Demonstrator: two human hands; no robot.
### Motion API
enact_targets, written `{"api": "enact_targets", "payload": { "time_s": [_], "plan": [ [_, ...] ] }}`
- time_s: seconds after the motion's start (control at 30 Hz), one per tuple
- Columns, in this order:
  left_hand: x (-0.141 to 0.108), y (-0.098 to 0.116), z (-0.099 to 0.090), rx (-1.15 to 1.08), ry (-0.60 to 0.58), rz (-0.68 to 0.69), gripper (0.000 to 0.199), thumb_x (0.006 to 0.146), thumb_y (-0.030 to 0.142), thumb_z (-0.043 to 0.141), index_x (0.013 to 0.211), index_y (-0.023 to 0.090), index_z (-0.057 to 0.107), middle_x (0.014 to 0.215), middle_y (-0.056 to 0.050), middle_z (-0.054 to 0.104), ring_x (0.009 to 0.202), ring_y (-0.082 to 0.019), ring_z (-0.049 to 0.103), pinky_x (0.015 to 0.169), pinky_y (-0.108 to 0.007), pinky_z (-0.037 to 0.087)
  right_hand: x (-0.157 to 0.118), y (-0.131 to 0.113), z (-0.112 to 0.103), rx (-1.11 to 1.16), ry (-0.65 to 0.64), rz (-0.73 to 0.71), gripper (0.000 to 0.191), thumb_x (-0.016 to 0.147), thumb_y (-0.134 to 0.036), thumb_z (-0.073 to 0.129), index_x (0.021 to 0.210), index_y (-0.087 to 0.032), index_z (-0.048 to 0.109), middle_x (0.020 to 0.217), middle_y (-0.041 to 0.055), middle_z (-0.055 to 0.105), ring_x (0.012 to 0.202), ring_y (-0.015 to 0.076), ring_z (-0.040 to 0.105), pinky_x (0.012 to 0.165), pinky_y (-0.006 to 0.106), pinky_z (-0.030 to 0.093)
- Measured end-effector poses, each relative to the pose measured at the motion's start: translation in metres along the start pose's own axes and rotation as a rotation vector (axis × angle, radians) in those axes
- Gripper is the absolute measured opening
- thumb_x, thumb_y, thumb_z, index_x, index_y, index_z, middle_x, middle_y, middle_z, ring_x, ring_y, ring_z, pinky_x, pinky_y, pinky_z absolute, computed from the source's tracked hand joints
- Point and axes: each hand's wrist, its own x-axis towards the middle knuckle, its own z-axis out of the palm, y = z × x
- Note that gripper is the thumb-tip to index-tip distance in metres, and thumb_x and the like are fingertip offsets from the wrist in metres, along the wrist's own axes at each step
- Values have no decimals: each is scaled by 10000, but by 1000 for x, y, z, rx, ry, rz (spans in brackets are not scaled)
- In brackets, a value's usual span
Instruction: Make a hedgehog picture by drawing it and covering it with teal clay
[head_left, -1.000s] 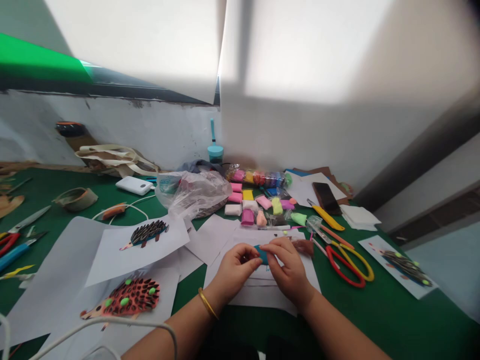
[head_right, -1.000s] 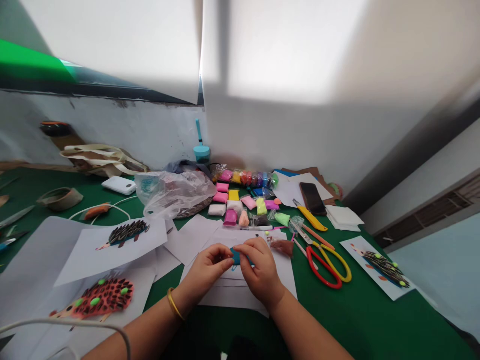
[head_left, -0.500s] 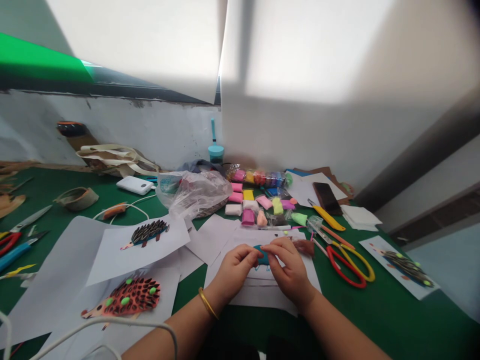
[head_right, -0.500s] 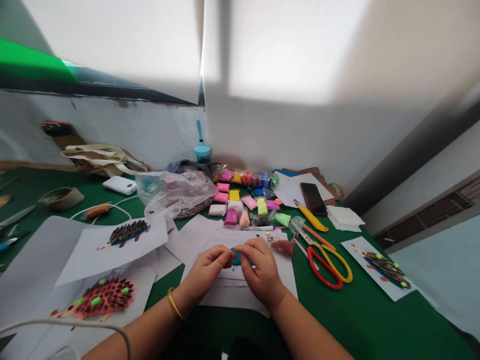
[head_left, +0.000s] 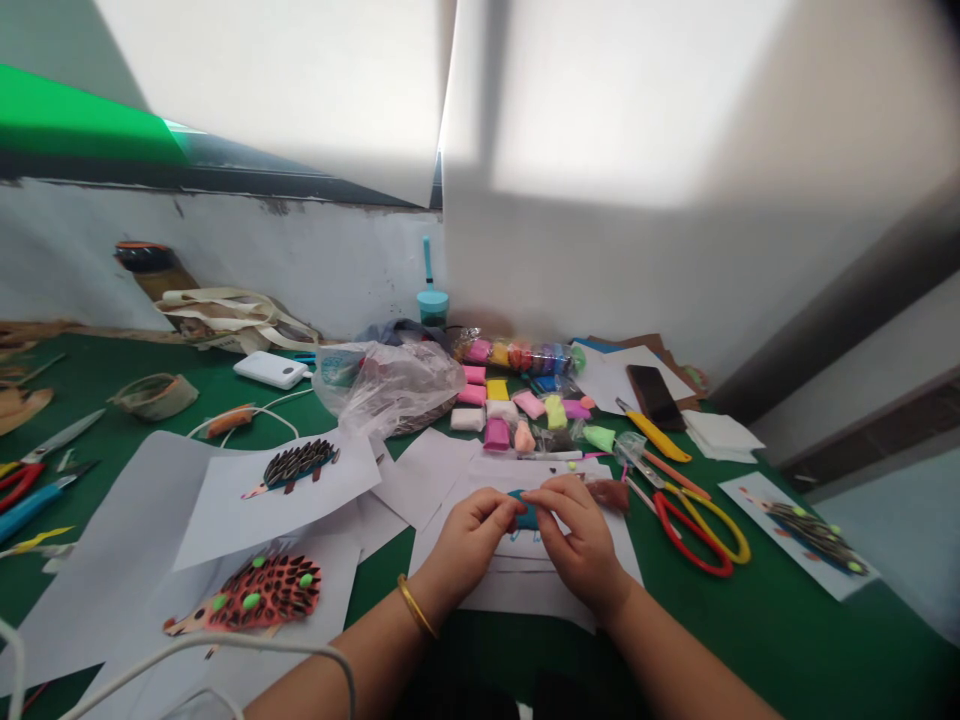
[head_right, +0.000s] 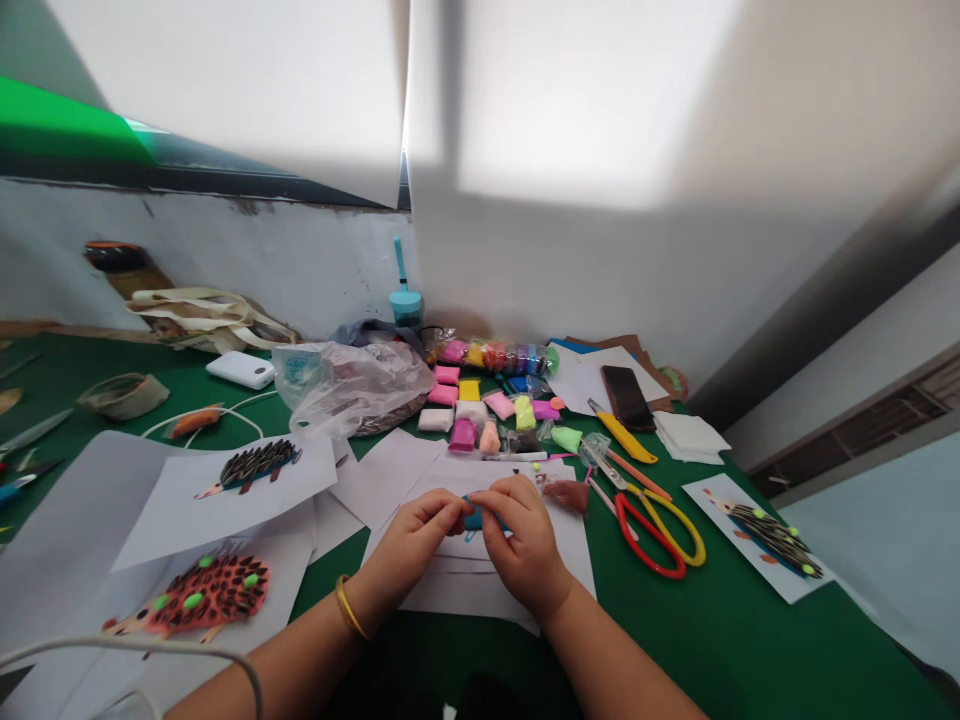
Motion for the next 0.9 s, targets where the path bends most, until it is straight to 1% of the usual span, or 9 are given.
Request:
{"api": "enact_targets", "payload": {
  "time_s": [0.1, 0.2, 0.37, 0.47, 0.57, 0.67, 0.73, 0.83, 0.9],
  "plan": [
    [0, -2, 1, -62, 11, -24, 189, 819, 356, 690, 851, 169, 675, 818, -24, 623, 798, -176, 568, 759, -292, 459, 0, 1, 0, 1, -1, 10, 241, 898, -115, 530, 1056, -223, 676, 903, 56, 578, 860, 204, 553, 733, 367, 476],
    [0, -3, 2, -104, 20, -39, 218, 756, 346, 754, 794, 168, 634, 786, -9, 608, 761, -162, 556, 717, -274, 458, 0, 0, 0, -1, 4, 11, 238, 896, -112, 533, 1047, -224, 680, 896, 54, 578, 852, 202, 555, 733, 367, 477],
    [0, -1, 1, -83, 49, -60, 292, 776, 432, 714, 726, 173, 590, 685, 21, 548, 669, -137, 489, 653, -256, 419, 1, -2, 0, -2, 0, 9, 244, 897, -122, 531, 1057, -229, 681, 896, 55, 582, 847, 203, 561, 726, 367, 484],
    [0, 1, 1, -72, 42, -59, 303, 776, 449, 707, 720, 174, 594, 689, 17, 550, 680, -144, 490, 662, -259, 417, 1, -3, 0, -6, 4, 7, 240, 895, -125, 532, 1048, -229, 685, 893, 56, 584, 845, 205, 563, 720, 368, 487],
    [0, 3, 1, -45, 34, -55, 295, 826, 458, 647, 756, 172, 632, 717, 2, 571, 715, -158, 510, 695, -268, 421, 1, -3, -1, -7, 4, 2, 245, 894, -125, 531, 1055, -230, 684, 890, 56, 587, 847, 206, 561, 722, 371, 487],
    [0, 2, 0, -36, 37, -45, 354, 877, 476, 568, 702, 171, 607, 657, 13, 532, 668, -147, 483, 662, -261, 403, 1, -3, -1, -7, 0, 0, 249, 896, -124, 525, 1059, -229, 682, 896, 58, 587, 852, 207, 560, 730, 376, 485],
    [0, 0, 0, -52, 38, -52, 344, 843, 471, 620, 676, 174, 574, 643, 25, 512, 645, -137, 465, 634, -251, 391, 1, -3, -1, -8, 1, 3, 247, 898, -122, 524, 1055, -229, 681, 898, 57, 585, 849, 204, 561, 728, 373, 484],
    [0, -1, 1, -74, 22, -53, 275, 758, 416, 733, 747, 171, 608, 727, 11, 568, 705, -149, 509, 673, -256, 417, 1, -2, -1, -13, 6, 2, 239, 897, -122, 526, 1047, -228, 680, 888, 55, 585, 842, 203, 563, 717, 367, 486],
    [0, 0, 1, -59, 12, -45, 253, 791, 414, 701, 800, 167, 649, 772, -9, 602, 754, -167, 538, 724, -276, 433, 1, -1, -1, -16, 4, -6, 239, 897, -128, 528, 1051, -227, 680, 886, 57, 587, 844, 205, 565, 715, 368, 489]
  ]
}}
